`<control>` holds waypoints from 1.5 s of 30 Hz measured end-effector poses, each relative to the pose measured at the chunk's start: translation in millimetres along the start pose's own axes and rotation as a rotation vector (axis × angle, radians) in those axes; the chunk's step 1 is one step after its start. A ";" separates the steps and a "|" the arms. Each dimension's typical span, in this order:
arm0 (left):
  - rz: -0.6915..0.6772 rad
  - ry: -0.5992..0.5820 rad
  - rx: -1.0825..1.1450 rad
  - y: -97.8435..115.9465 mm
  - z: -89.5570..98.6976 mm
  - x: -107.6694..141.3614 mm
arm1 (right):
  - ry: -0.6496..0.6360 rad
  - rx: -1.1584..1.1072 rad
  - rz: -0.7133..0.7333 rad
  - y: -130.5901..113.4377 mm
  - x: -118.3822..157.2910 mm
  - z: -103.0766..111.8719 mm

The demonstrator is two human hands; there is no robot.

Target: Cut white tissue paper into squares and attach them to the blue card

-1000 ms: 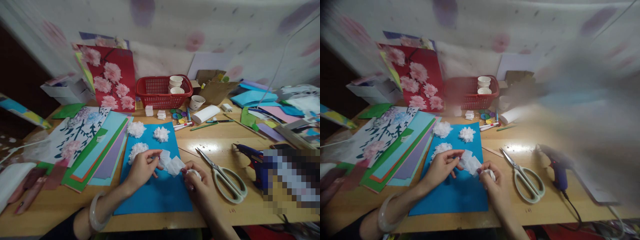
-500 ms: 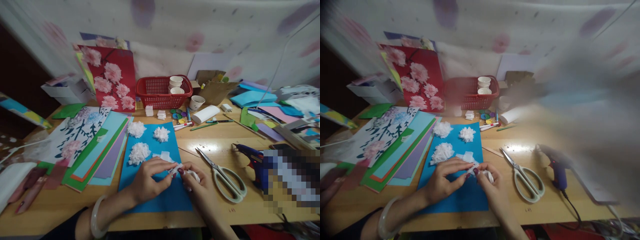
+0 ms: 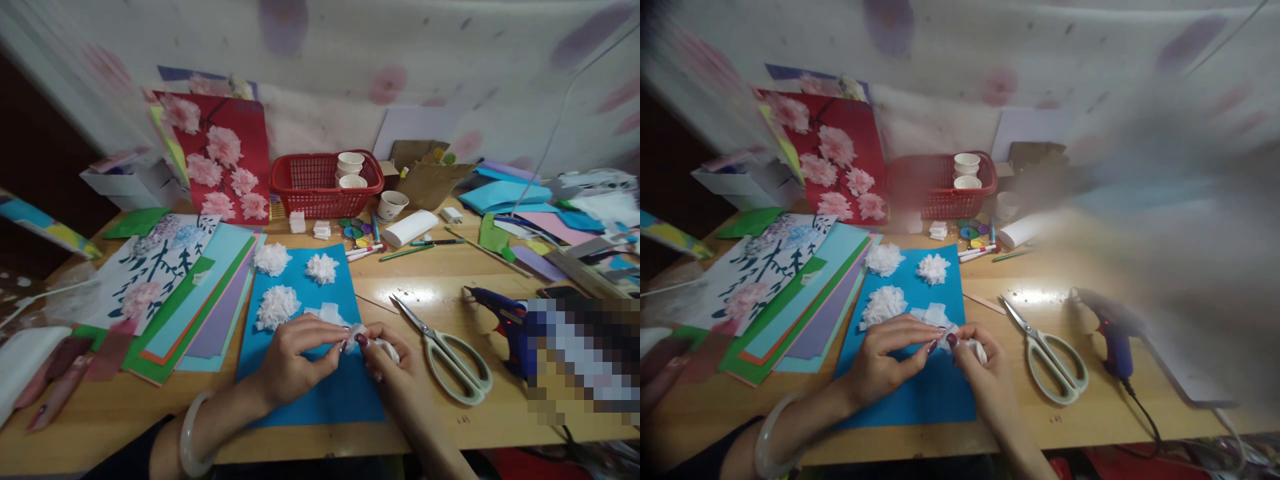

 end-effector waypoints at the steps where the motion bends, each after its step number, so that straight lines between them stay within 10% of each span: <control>1: -0.007 0.003 -0.008 0.5 0.1 0.1 | -0.003 -0.004 0.000 1.4 0.1 0.4; 27: -0.152 0.076 -0.130 3.8 0.8 4.9 | -0.158 0.171 0.094 -2.4 0.4 -6.0; 45: 0.775 0.191 0.407 -48.7 10.2 -4.5 | -0.110 0.232 0.026 -3.0 0.1 -3.3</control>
Point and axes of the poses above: each hand's wrist, its own x-axis away from the middle knuckle, its own z-axis out of the back of the hand, y = z × x, the point moved 5 cm from there along -x, towards the middle knuckle, and after that the axes turned 14 degrees about z, right-handed, at the moved point
